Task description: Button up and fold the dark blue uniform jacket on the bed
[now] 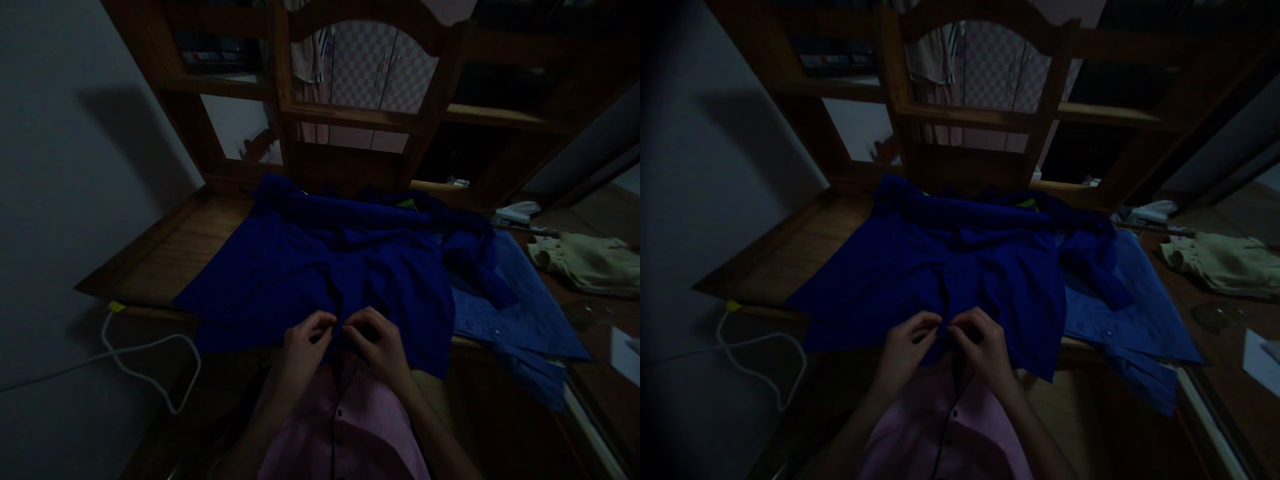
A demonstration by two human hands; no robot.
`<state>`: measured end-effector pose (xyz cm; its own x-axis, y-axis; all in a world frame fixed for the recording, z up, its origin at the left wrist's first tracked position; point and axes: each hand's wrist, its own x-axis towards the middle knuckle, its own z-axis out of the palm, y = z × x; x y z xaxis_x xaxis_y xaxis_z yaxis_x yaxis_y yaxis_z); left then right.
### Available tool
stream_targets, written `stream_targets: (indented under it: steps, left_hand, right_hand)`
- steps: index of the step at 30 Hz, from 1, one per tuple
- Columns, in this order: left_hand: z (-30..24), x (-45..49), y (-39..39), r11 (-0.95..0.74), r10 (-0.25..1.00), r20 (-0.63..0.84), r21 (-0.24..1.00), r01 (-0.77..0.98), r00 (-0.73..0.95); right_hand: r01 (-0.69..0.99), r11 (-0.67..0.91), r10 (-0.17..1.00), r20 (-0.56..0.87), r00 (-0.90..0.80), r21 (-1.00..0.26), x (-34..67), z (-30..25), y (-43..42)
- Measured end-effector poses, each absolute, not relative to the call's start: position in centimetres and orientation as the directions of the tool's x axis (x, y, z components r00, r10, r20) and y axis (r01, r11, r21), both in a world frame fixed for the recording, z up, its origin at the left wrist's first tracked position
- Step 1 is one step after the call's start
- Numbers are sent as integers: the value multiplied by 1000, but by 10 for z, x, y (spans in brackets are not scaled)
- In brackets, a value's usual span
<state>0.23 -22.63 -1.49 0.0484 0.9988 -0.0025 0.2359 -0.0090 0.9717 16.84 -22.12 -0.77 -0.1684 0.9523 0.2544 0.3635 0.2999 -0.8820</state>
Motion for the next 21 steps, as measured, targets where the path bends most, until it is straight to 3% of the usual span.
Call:
stream_targets:
  steps: [6, 21]
  left_hand:
    - [-6, 4, -231, 98, 993, -102, 993, 62, 65]
    - [-13, 4, -221, 56, 998, -58, 995, 83, 30]
  right_hand:
    - [401, 310, 950, 261, -173, -862, 166, -11, -221]
    - [428, 342, 938, 277, -207, -837, 164, -16, -224]
